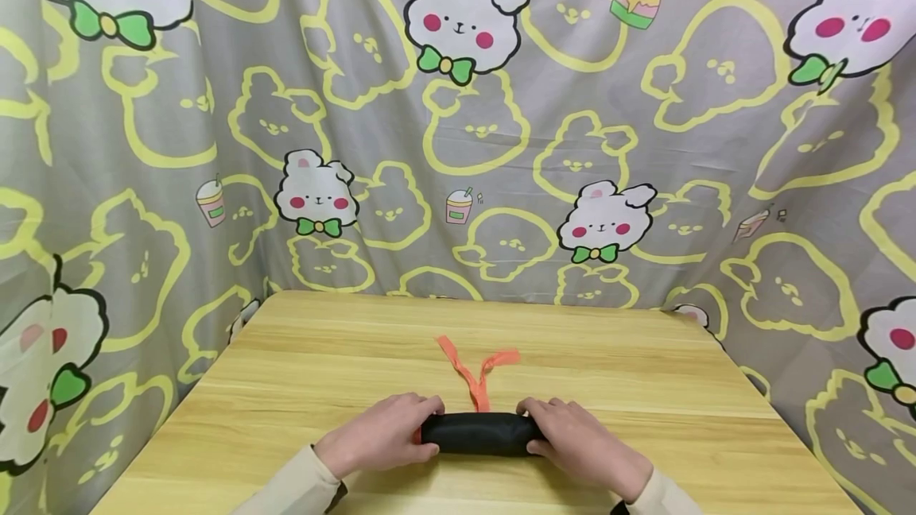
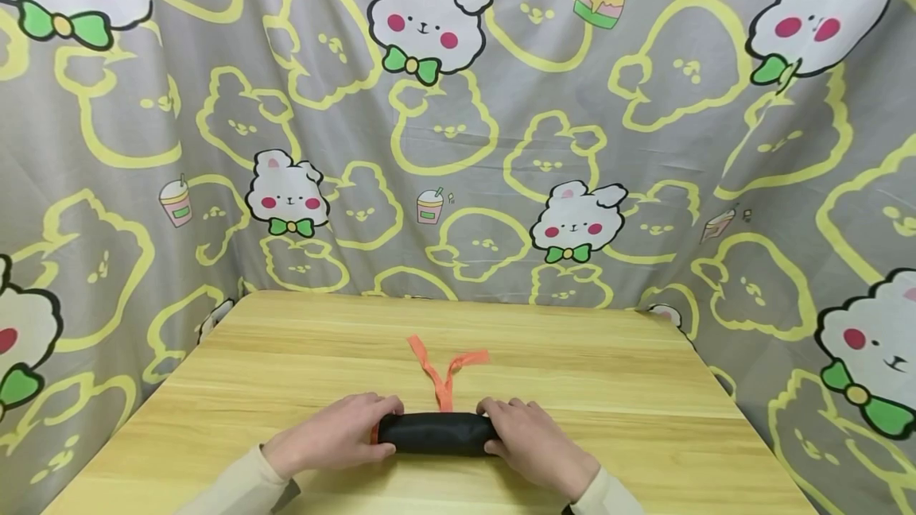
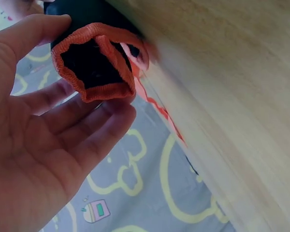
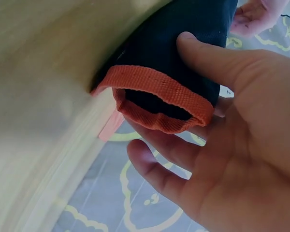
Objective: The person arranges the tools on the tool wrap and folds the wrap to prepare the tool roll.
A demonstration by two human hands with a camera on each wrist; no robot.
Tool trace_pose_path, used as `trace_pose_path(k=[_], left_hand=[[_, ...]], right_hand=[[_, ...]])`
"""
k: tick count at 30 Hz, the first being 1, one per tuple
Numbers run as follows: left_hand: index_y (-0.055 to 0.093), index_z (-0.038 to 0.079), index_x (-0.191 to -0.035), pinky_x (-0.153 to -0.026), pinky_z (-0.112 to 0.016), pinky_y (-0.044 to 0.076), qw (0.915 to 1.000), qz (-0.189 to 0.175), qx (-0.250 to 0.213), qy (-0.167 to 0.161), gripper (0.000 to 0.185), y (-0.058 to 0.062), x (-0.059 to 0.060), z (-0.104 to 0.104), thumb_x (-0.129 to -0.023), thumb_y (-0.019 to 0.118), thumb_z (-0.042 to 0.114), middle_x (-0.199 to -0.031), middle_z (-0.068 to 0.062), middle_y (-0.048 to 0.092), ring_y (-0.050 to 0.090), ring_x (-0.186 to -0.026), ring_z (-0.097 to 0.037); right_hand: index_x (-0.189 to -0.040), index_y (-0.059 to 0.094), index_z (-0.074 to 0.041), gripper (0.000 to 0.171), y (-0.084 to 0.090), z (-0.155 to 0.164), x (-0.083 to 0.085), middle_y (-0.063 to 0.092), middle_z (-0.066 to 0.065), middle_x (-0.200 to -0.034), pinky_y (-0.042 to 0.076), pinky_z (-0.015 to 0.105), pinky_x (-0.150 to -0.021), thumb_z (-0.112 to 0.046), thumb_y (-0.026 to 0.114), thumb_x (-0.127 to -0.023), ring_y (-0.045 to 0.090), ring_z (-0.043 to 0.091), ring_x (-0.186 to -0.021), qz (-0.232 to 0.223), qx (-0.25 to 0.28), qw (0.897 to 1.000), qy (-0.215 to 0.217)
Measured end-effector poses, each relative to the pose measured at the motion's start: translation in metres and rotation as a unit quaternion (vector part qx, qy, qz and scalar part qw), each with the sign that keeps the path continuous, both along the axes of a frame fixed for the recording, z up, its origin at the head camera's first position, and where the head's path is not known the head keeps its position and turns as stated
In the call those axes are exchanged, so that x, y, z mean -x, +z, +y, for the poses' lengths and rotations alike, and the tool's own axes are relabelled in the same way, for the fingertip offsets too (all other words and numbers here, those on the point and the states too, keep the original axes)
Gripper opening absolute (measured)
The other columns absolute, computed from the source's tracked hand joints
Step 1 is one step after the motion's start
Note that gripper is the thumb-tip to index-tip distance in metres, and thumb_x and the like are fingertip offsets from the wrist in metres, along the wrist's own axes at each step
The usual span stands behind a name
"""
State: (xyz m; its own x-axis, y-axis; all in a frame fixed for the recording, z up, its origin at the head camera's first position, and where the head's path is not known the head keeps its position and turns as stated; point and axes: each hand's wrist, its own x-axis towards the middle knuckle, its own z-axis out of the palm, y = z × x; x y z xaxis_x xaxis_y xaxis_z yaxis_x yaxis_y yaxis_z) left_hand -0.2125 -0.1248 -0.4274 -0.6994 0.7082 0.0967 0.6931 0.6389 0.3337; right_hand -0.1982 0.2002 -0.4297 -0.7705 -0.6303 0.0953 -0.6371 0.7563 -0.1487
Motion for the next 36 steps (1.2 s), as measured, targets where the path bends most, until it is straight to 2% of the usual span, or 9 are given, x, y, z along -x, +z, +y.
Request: trace_pose_path(k=[4,8,11,13,18,23,27,32,36], left_hand=[[0.067,0.013,-0.121,-0.068,-0.017,0.047,0.9995,-0.027,-0.008,-0.014,0.031,0.0,0.002,-0.001,-0.096,0.073,0.031,-0.09,0.014,0.063,0.053,-0.069,0.003],[0.07,0.013,-0.122,-0.073,-0.019,0.051,0.999,-0.042,-0.009,-0.013,0.031,0.001,0.002,-0.002,-0.1,0.068,0.034,-0.103,0.009,0.068,0.057,-0.08,0.003],[0.071,0.014,-0.124,-0.074,-0.02,0.05,0.9988,-0.047,-0.011,-0.004,0.032,0.002,0.001,-0.003,-0.101,0.066,0.036,-0.11,0.006,0.064,0.056,-0.084,0.001],[0.071,0.015,-0.125,-0.072,-0.02,0.049,0.9986,-0.052,-0.015,0.001,0.031,0.002,0.0,-0.004,-0.102,0.064,0.035,-0.107,0.007,0.061,0.054,-0.08,0.0],[0.064,0.019,-0.12,-0.065,-0.02,0.046,0.9974,-0.061,-0.038,0.004,0.02,0.0,0.001,-0.004,-0.103,0.063,0.031,-0.093,0.011,0.057,0.05,-0.069,0.0],[0.061,0.019,-0.11,-0.06,-0.02,0.044,0.9968,-0.055,-0.057,0.006,0.011,-0.003,0.004,-0.003,-0.103,0.064,0.026,-0.078,0.015,0.055,0.047,-0.062,0.0],[0.06,0.016,-0.112,-0.058,-0.019,0.043,0.9965,-0.047,-0.066,0.019,0.011,-0.004,0.005,-0.002,-0.104,0.063,0.023,-0.071,0.015,0.053,0.044,-0.058,0.0],[0.057,0.011,-0.114,-0.055,-0.019,0.04,0.9943,-0.057,-0.086,0.027,0.012,-0.005,0.005,0.0,-0.106,0.059,0.019,-0.068,0.012,0.049,0.04,-0.056,0.001],[0.054,0.01,-0.116,-0.053,-0.018,0.038,0.991,-0.086,-0.098,0.03,0.013,-0.006,0.005,-0.001,-0.107,0.055,0.019,-0.067,0.011,0.049,0.04,-0.054,0.0]], right_hand=[[-0.128,0.056,-0.017,0.034,0.002,0.003,0.001,0.069,-0.001,-0.104,0.053,0.034,-0.072,-0.029,0.069,-0.099,0.062,0.011,-0.087,-0.028,0.025,0.999,0.017],[-0.13,0.053,-0.016,0.033,0.003,0.007,0.003,0.066,-0.003,-0.099,0.051,0.03,-0.071,-0.028,0.065,-0.101,0.059,0.005,-0.082,-0.065,0.049,0.996,0.027],[-0.13,0.051,-0.017,0.032,0.003,0.008,0.006,0.065,-0.005,-0.102,0.05,0.027,-0.07,-0.027,0.063,-0.103,0.056,0.002,-0.081,-0.084,0.066,0.994,0.031],[-0.128,0.049,-0.018,0.029,0.002,0.008,0.007,0.064,-0.006,-0.105,0.049,0.026,-0.071,-0.026,0.062,-0.104,0.055,0.002,-0.082,-0.084,0.077,0.993,0.036],[-0.119,0.05,-0.021,0.02,-0.001,0.008,0.009,0.06,-0.008,-0.109,0.048,0.024,-0.07,-0.022,0.063,-0.103,0.053,0.003,-0.082,-0.042,0.092,0.993,0.054],[-0.118,0.057,-0.022,0.018,-0.001,0.008,0.009,0.061,-0.009,-0.112,0.054,0.03,-0.073,-0.026,0.065,-0.102,0.057,0.004,-0.088,-0.016,0.081,0.996,0.038],[-0.123,0.061,-0.023,0.029,0.0,0.008,0.01,0.063,-0.007,-0.118,0.055,0.035,-0.079,-0.039,0.067,-0.1,0.06,0.006,-0.096,-0.039,0.068,0.997,0.01],[-0.13,0.06,-0.022,0.053,-0.002,0.007,0.012,0.066,-0.003,-0.122,0.056,0.039,-0.083,-0.048,0.079,-0.088,0.064,0.011,-0.102,-0.036,0.043,0.998,0.003],[-0.126,0.06,-0.024,0.049,-0.003,0.007,0.012,0.068,-0.005,-0.115,0.055,0.035,-0.078,-0.045,0.081,-0.087,0.062,0.007,-0.094,-0.03,0.037,0.999,0.007]])
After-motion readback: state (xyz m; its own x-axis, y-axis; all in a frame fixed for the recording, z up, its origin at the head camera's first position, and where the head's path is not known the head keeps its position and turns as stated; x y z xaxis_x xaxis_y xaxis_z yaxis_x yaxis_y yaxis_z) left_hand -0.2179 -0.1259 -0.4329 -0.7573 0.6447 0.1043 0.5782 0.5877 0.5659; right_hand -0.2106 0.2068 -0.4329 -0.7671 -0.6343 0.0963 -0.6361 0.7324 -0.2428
